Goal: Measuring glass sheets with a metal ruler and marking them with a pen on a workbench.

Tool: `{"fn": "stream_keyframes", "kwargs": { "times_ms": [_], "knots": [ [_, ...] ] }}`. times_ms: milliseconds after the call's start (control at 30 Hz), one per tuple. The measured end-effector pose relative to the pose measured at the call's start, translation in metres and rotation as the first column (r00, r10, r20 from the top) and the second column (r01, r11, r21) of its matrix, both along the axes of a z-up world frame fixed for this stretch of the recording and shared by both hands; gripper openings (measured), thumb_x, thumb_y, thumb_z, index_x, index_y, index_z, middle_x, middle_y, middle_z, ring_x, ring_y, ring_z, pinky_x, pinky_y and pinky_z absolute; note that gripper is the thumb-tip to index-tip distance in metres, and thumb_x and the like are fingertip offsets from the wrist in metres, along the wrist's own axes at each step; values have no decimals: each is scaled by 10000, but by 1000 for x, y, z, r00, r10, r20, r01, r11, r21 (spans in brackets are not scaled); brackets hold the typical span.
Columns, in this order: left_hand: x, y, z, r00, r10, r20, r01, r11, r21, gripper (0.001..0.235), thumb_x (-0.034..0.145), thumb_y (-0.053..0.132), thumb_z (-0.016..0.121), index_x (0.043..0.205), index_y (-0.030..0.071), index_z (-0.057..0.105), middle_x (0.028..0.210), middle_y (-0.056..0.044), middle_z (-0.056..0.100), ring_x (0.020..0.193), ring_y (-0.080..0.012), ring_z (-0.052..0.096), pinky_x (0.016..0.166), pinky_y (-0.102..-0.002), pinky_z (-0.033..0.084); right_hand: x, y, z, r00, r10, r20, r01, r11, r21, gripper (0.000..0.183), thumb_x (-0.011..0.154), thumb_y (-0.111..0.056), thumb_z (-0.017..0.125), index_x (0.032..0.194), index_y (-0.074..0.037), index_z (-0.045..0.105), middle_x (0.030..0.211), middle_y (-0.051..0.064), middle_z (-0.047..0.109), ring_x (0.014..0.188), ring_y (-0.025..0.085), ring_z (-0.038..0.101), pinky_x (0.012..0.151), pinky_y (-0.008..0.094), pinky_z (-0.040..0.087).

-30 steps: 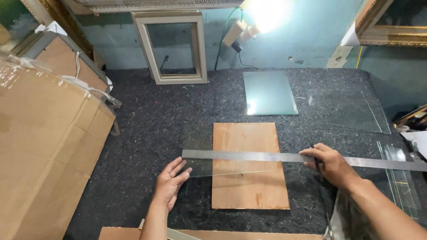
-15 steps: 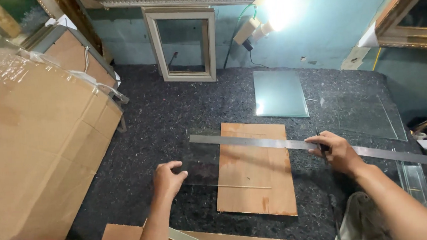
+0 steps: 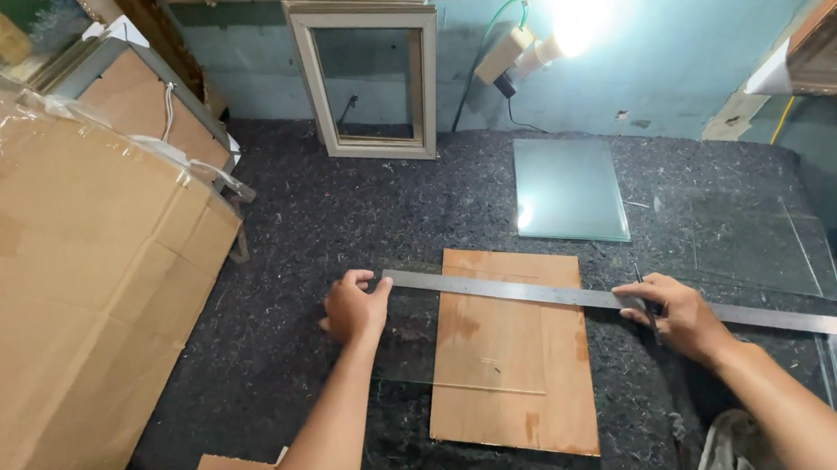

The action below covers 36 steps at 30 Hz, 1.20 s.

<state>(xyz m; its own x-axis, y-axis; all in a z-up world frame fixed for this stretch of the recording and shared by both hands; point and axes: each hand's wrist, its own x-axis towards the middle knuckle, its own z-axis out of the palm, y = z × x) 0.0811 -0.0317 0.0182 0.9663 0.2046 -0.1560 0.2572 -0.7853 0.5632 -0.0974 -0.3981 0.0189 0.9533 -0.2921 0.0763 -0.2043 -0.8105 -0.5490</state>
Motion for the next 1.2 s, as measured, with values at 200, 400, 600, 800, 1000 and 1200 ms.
{"fn": "stream_keyframes", "kwargs": {
  "times_ms": [200, 400, 600, 800, 1000, 1200],
  "knots": [
    [4, -7, -5, 998, 69, -8, -69, 997, -18, 311, 682, 405, 647, 944, 244, 598, 890, 50, 583, 1000, -242, 499, 787, -474, 374, 7, 2, -1, 1000, 25, 7, -25, 999, -24, 273, 664, -235, 730, 934, -202, 708, 809, 65, 668, 805, 232, 626, 753, 316, 489],
    [5, -12, 1, 994, 100, -38, -101, 994, -32, 319, 683, 409, 651, 931, 218, 587, 912, 29, 565, 1023, -256, 471, 800, -498, 330, 14, 8, -1, 997, 77, -8, -78, 996, -46, 273, 663, -213, 727, 934, -199, 701, 818, 72, 669, 849, 246, 622, 780, 331, 487],
    [4, -14, 6, 993, 112, -40, -114, 993, -38, 374, 669, 425, 680, 954, 205, 581, 956, 12, 540, 1031, -269, 463, 810, -502, 312, 13, 12, -2, 1000, 21, -1, -21, 996, -81, 262, 675, -263, 718, 933, -221, 697, 775, 45, 642, 800, 206, 607, 771, 308, 478],
    [2, -15, 8, 993, 119, -21, -120, 991, -57, 385, 658, 422, 705, 922, 166, 593, 952, -28, 530, 1024, -298, 464, 808, -524, 304, 11, 10, -10, 999, 19, 30, -15, 991, -132, 251, 678, -291, 717, 923, -236, 695, 787, 19, 644, 804, 190, 603, 770, 290, 480],
    [4, -17, -6, 987, 145, 72, -143, 989, -32, 372, 636, 441, 728, 852, 170, 593, 887, -22, 517, 982, -297, 465, 787, -527, 293, 10, 9, -21, 997, 3, 78, 13, 979, -204, 249, 675, -337, 706, 916, -278, 692, 825, -11, 655, 832, 182, 602, 773, 283, 471],
    [8, -17, -15, 984, 153, 91, -150, 988, -38, 385, 631, 458, 732, 842, 166, 598, 884, -18, 518, 979, -292, 466, 791, -535, 283, 5, 23, -7, 989, -21, 147, 80, 909, -409, 308, 661, -490, 654, 956, -402, 635, 852, -145, 641, 979, 47, 555, 876, 223, 363]
  ]
}}
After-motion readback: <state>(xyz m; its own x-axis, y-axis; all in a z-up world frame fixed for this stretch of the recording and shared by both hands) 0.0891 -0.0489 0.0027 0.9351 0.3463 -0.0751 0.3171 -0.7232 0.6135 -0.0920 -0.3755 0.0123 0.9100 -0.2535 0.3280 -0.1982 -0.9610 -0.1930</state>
